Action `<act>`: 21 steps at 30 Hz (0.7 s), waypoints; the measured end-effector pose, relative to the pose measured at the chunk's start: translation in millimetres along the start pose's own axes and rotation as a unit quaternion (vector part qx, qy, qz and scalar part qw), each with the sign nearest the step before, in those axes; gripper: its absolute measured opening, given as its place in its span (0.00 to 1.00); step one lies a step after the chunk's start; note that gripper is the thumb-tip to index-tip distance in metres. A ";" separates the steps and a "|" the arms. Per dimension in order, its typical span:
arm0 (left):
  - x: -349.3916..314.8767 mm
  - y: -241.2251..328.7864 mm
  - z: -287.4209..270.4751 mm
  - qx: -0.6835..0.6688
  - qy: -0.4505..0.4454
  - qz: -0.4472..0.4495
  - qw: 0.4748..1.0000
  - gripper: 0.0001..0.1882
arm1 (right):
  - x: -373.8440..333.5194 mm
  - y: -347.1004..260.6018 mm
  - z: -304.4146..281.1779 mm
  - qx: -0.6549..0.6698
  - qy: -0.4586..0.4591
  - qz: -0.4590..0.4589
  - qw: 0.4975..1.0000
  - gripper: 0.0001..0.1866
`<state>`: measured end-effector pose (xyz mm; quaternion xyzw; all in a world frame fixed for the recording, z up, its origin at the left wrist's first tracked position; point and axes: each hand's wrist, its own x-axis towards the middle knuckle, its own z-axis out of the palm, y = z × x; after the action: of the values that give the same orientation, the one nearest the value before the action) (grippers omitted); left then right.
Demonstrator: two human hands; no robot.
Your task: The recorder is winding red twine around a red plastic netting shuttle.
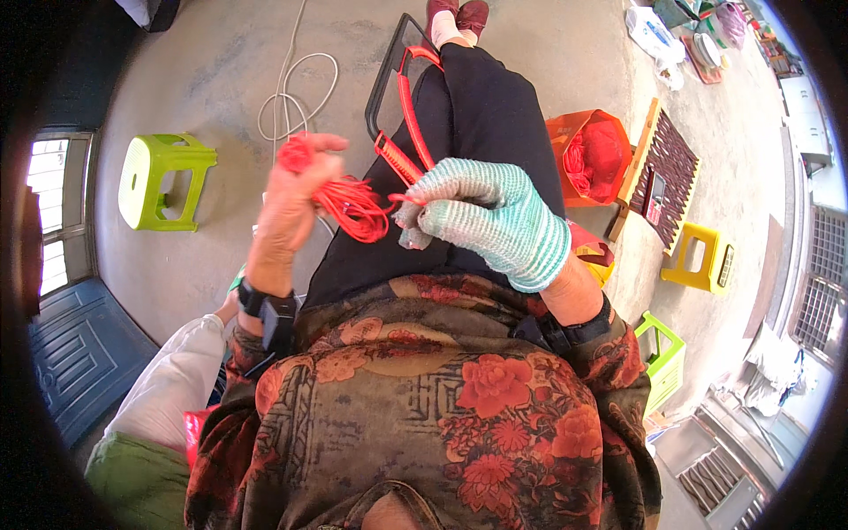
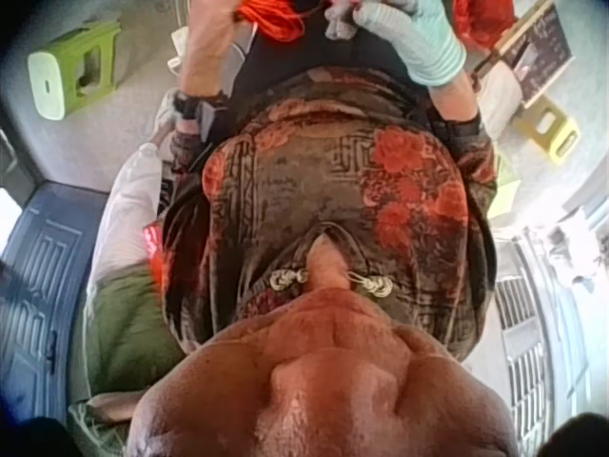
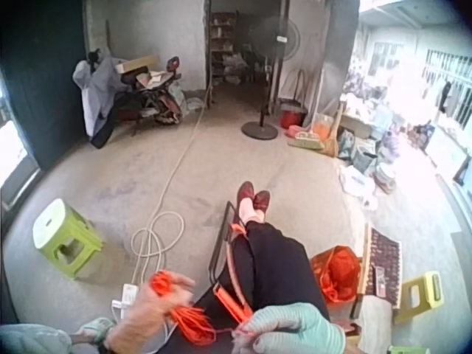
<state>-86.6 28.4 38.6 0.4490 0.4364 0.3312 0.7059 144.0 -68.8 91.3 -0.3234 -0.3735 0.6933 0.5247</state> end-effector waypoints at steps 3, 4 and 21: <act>8.9 -12.6 35.9 0.145 0.016 0.086 0.986 0.16 | -3.8 -10.2 -2.4 0.015 0.006 0.039 0.999 0.08; 10.2 -14.5 43.6 0.147 0.013 0.086 0.985 0.16 | -5.8 -14.5 -2.2 0.032 0.007 0.070 0.997 0.09; 11.9 30.5 0.2 0.287 0.127 0.236 0.920 0.10 | 72.4 15.6 -29.8 -0.597 0.089 -0.057 0.796 0.11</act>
<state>-83.9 50.1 63.0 0.6762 0.4800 0.4032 0.3870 144.1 4.0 58.6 -0.6110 -0.6822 0.2702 0.2971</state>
